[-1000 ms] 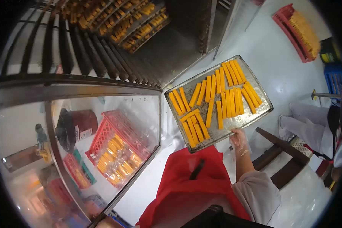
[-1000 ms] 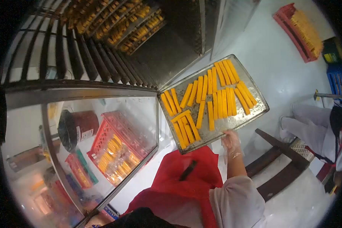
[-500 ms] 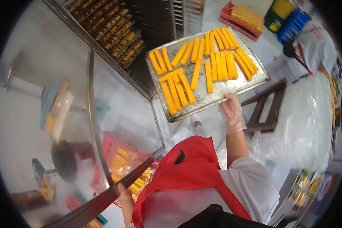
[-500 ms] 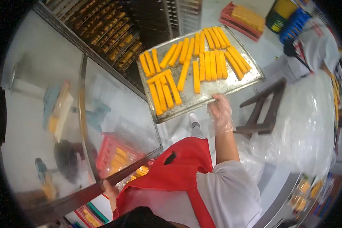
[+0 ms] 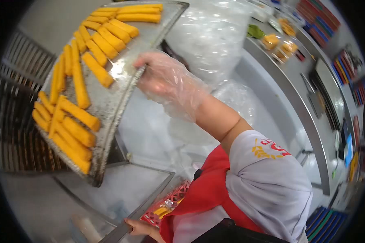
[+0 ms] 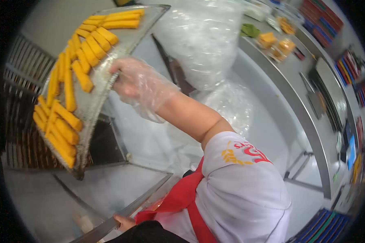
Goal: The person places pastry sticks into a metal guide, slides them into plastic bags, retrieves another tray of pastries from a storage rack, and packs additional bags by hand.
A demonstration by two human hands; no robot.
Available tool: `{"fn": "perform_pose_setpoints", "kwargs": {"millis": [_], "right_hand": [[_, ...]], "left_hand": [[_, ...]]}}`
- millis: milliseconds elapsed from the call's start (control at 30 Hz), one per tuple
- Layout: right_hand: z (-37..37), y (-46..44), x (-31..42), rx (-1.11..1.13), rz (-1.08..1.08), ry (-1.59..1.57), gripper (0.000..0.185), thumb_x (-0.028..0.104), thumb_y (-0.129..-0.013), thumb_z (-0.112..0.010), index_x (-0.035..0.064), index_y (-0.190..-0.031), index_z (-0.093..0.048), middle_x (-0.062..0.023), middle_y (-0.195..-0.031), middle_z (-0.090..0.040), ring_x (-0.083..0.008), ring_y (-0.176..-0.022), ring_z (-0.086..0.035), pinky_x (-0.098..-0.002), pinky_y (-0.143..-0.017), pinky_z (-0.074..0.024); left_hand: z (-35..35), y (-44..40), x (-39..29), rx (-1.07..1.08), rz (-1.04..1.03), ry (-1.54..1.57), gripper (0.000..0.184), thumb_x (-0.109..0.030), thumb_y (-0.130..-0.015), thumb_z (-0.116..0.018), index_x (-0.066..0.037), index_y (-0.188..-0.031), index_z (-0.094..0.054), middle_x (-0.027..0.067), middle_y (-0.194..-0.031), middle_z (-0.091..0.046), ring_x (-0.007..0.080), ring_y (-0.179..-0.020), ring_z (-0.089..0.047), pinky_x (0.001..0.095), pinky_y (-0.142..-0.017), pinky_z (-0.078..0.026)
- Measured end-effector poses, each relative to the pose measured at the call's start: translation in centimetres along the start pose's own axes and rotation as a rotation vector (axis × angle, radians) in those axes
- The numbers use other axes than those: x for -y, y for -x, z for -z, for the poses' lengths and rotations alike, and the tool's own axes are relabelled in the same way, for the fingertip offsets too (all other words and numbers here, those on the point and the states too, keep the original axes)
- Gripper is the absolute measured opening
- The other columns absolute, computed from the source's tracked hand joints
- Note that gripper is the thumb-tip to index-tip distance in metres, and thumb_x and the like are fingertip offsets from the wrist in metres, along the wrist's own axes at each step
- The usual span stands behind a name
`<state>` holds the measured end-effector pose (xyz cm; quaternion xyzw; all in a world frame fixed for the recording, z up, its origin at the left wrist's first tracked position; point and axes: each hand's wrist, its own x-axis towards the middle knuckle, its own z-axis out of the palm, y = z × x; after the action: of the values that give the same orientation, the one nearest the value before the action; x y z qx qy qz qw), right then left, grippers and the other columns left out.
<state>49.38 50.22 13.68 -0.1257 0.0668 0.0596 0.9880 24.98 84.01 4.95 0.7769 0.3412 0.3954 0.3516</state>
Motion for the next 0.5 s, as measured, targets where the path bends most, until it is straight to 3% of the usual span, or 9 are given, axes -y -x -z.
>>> {"fn": "perform_pose_setpoints", "kwargs": {"millis": [33,67,100,133,167,267,300,400,500], "right_hand": [[-1.5,0.0,2.4,-0.019,0.004,-0.051,0.025,0.0,-0.074,-0.046,-0.0028,-0.099,-0.046,-0.0148,-0.096,-0.053,-0.0267,-0.077,-0.058,-0.0333,-0.066,-0.0502],[-1.0,5.7,-1.8,0.027,0.054,0.015,0.025,0.0,-0.074,-0.046,-0.0028,-0.099,-0.046,-0.0148,-0.096,-0.053,-0.0267,-0.077,-0.058,-0.0333,-0.066,-0.0502],[-1.7,7.8,-4.7,0.044,0.137,0.012,0.024,0.001,-0.075,-0.046,-0.0033,-0.099,-0.046,-0.0154,-0.096,-0.053,-0.0267,-0.078,-0.057,-0.0333,-0.067,-0.0505],[0.2,8.2,-2.9,0.05,0.22,-0.006,0.024,0.001,-0.075,-0.045,-0.0038,-0.098,-0.045,-0.016,-0.096,-0.053,-0.0267,-0.079,-0.057,-0.0333,-0.069,-0.0509],[1.7,9.0,-0.9,0.024,0.26,0.008,0.024,0.001,-0.075,-0.045,-0.0038,-0.098,-0.045,-0.016,-0.096,-0.053,-0.0267,-0.079,-0.057,-0.0333,-0.069,-0.0509],[4.6,15.8,6.9,0.265,0.196,-0.064,0.022,0.001,-0.076,-0.045,-0.0044,-0.097,-0.044,-0.0163,-0.094,-0.052,-0.0271,-0.081,-0.057,-0.0343,-0.074,-0.0504],[0.1,22.2,7.7,0.406,0.177,-0.09,0.022,0.001,-0.076,-0.045,-0.0046,-0.097,-0.044,-0.0163,-0.094,-0.052,-0.0273,-0.082,-0.056,-0.0346,-0.076,-0.0502],[5.3,29.5,17.8,0.576,0.149,-0.131,0.021,0.001,-0.076,-0.045,-0.0051,-0.096,-0.043,-0.0165,-0.093,-0.052,-0.0275,-0.083,-0.056,-0.0353,-0.079,-0.0499],[11.6,37.1,27.0,0.929,-0.153,0.133,0.021,-0.001,-0.075,-0.046,-0.0056,-0.096,-0.042,-0.0165,-0.094,-0.053,-0.027,-0.084,-0.056,-0.0345,-0.082,-0.0492]], "left_hand": [[-0.9,0.2,-1.8,0.051,0.029,-0.063,0.024,-0.01,-0.083,-0.055,0.012,-0.093,-0.052,0.0121,-0.084,-0.057,0.0176,-0.072,-0.051,0.0312,-0.067,-0.044],[2.1,0.0,11.1,-0.07,0.052,0.094,0.034,-0.022,-0.083,-0.058,0.007,-0.099,-0.051,0.012,-0.088,-0.057,0.0199,-0.071,-0.052,0.0323,-0.067,-0.045],[2.8,-0.8,15.3,-0.09,0.076,0.088,0.033,-0.022,-0.083,-0.058,0.006,-0.099,-0.051,0.0117,-0.089,-0.057,0.0198,-0.072,-0.052,0.0324,-0.067,-0.045],[1.3,0.2,16.4,-0.093,0.08,0.079,0.033,-0.022,-0.083,-0.058,0.005,-0.1,-0.051,0.0113,-0.089,-0.056,0.0197,-0.072,-0.051,0.0324,-0.067,-0.044],[0.3,0.6,17.1,-0.089,0.079,0.064,0.033,-0.022,-0.082,-0.058,0.004,-0.1,-0.05,0.0109,-0.089,-0.056,0.0196,-0.073,-0.051,0.0325,-0.067,-0.044],[-1.4,2.4,16.1,-0.07,0.093,0.048,0.032,-0.022,-0.082,-0.057,0.002,-0.102,-0.05,0.0099,-0.091,-0.055,0.0193,-0.076,-0.05,0.0327,-0.068,-0.043],[1.3,1.6,15.8,-0.083,0.111,0.096,0.032,-0.022,-0.082,-0.057,0.001,-0.102,-0.049,0.0095,-0.091,-0.054,0.0192,-0.077,-0.05,0.0327,-0.068,-0.043],[-0.3,5.3,15.8,-0.044,0.171,0.101,0.031,-0.023,-0.082,-0.056,-0.002,-0.104,-0.049,0.0084,-0.093,-0.053,0.0189,-0.079,-0.05,0.0329,-0.068,-0.042],[-1.5,10.5,15.0,0.045,0.273,0.122,0.031,-0.023,-0.081,-0.056,-0.005,-0.105,-0.048,0.0073,-0.094,-0.052,0.0186,-0.082,-0.049,0.0331,-0.069,-0.041]]}}
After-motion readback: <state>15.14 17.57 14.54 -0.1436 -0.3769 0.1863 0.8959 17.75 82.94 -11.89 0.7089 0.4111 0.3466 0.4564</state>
